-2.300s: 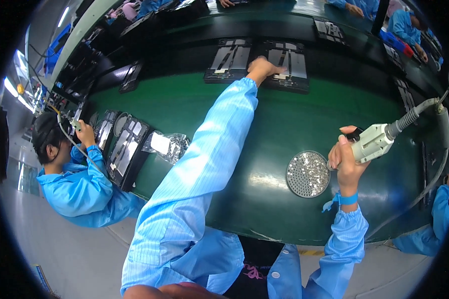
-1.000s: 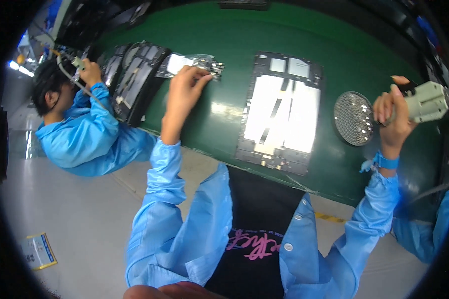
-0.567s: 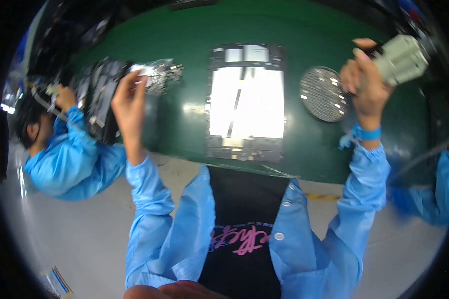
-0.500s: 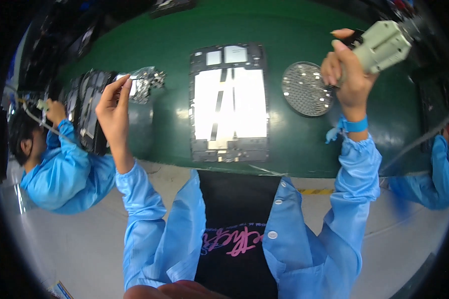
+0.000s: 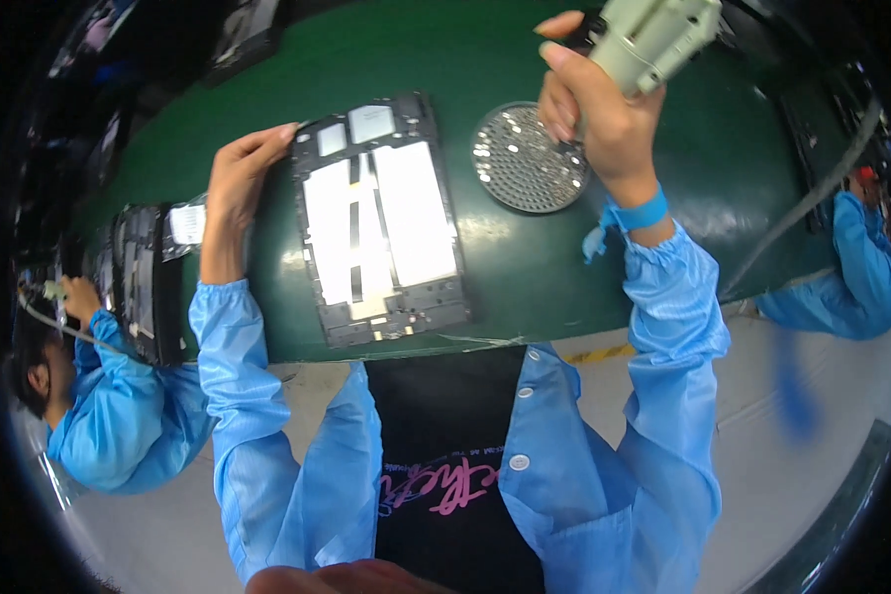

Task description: The person assembles electronic tablets by driving screws into a tablet frame with an electric screwdriver to secure a tablet screen and electronic components.

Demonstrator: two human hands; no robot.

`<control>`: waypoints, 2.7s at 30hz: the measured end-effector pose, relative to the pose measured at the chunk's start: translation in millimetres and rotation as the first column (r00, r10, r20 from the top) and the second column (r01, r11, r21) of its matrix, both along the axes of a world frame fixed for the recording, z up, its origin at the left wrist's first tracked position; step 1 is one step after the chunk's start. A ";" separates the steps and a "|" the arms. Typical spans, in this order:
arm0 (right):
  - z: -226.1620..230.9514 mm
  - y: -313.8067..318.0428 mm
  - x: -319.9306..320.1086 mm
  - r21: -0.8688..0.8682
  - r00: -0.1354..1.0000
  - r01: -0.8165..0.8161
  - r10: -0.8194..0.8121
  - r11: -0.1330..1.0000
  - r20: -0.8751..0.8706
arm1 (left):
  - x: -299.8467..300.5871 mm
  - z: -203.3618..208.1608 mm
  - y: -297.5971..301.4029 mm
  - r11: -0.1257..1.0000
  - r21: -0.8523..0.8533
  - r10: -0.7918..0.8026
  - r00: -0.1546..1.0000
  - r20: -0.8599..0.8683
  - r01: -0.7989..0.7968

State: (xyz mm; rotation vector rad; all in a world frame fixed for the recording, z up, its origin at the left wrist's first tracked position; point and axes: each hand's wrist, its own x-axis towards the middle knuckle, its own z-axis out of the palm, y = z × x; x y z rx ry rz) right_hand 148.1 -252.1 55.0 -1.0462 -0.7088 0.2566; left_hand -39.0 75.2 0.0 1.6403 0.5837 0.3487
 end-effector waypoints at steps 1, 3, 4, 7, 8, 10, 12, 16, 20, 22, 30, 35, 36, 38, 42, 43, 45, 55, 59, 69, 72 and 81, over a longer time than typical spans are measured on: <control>0.4 0.6 -2.0 -0.113 0.997 0.059 -0.054 0.992 0.052 | 0.0 1.6 -3.5 0.998 0.061 0.005 1.000 -0.018 -0.004; -6.4 6.9 -1.6 -0.062 1.000 0.007 -0.006 0.998 0.017 | -6.7 7.0 -6.5 0.991 0.123 0.061 0.996 -0.067 -0.052; -7.7 7.3 -2.9 -0.072 0.999 -0.022 0.024 0.997 0.028 | -7.1 5.7 -8.0 0.985 0.164 0.066 0.997 -0.040 -0.059; -6.6 9.3 -7.6 -0.098 0.994 -0.106 0.106 0.990 -0.009 | -6.3 5.1 -7.0 0.983 0.175 0.060 0.998 -0.027 -0.055; -7.9 11.8 -10.4 -0.084 0.991 -0.130 0.130 0.988 0.005 | -7.0 5.3 -2.9 0.992 0.123 0.044 0.998 -0.034 -0.040; -10.3 14.8 -14.7 -0.072 0.985 -0.168 0.170 0.983 0.030 | -9.5 2.5 -2.7 0.981 0.184 0.071 0.997 -0.042 -0.062; -12.8 15.7 -15.5 -0.094 0.990 -0.133 0.137 0.987 0.036 | -6.9 -2.9 -3.8 0.974 0.218 0.070 0.996 -0.049 -0.058; -14.4 21.0 -10.5 -0.085 0.997 -0.067 0.069 0.994 0.026 | -9.7 -4.1 -7.0 0.979 0.192 0.068 0.998 -0.018 -0.063; -16.2 28.3 -2.3 -0.087 0.999 -0.045 0.047 0.995 0.018 | -6.6 -6.1 -10.2 0.977 0.208 0.062 0.997 -0.037 -0.053; -18.3 33.0 -1.2 -0.083 0.998 -0.056 0.058 0.995 0.016 | -5.5 -8.3 -10.4 0.978 0.207 0.043 0.999 -0.033 -0.035; -15.3 39.9 0.6 -0.109 0.996 -0.051 0.058 0.993 0.065 | -7.2 -2.2 -14.4 0.984 0.177 0.018 0.999 -0.044 -0.010; -18.1 36.6 -1.7 -0.114 0.996 -0.041 0.049 0.993 0.069 | -7.7 -1.3 -21.0 0.974 0.223 0.047 0.998 -0.041 -0.037; -18.6 36.3 -1.6 -0.109 0.997 -0.053 0.060 0.993 0.056 | -7.5 -0.9 -21.5 0.974 0.221 0.048 0.998 -0.042 -0.038; -20.3 36.5 -1.2 -0.108 0.996 -0.053 0.059 0.993 0.059 | -7.3 -0.9 -21.9 0.974 0.221 0.063 0.997 -0.043 -0.052; -22.0 36.2 -0.2 -0.102 0.995 -0.054 0.062 0.993 0.072 | -7.9 -4.2 -19.3 0.977 0.209 0.052 0.998 -0.042 -0.042; -22.0 35.8 -0.4 -0.103 0.995 -0.052 0.060 0.993 0.073 | -7.6 -4.6 -18.9 0.976 0.213 0.054 0.997 -0.048 -0.043; -22.0 36.4 -1.8 -0.110 0.996 -0.051 0.058 0.993 0.062 | -8.5 -4.2 -18.1 0.975 0.219 0.059 0.997 -0.055 -0.045; -18.9 39.4 -4.5 -0.126 0.998 -0.010 0.017 0.992 0.058 | -10.2 -6.5 -13.1 0.983 0.183 0.027 0.999 -0.045 -0.019; -11.8 38.1 -7.8 -0.180 0.999 -0.015 0.024 0.984 0.046 | -9.3 2.5 -13.6 0.976 0.212 -0.029 0.995 -0.093 0.048; 13.6 59.9 -13.8 -0.012 0.992 -0.121 0.121 0.993 0.019 | -18.7 3.0 5.7 0.962 0.179 -0.203 0.979 -0.029 0.205; 32.1 88.1 -33.3 -0.202 0.988 -0.061 0.089 0.977 0.128 | -22.4 2.2 6.8 0.962 0.126 -0.240 0.970 -0.025 0.241; 37.1 195.4 -82.0 -0.141 0.943 -0.310 0.323 0.940 0.076 | -25.7 -1.2 6.4 0.964 0.030 -0.265 0.962 0.069 0.263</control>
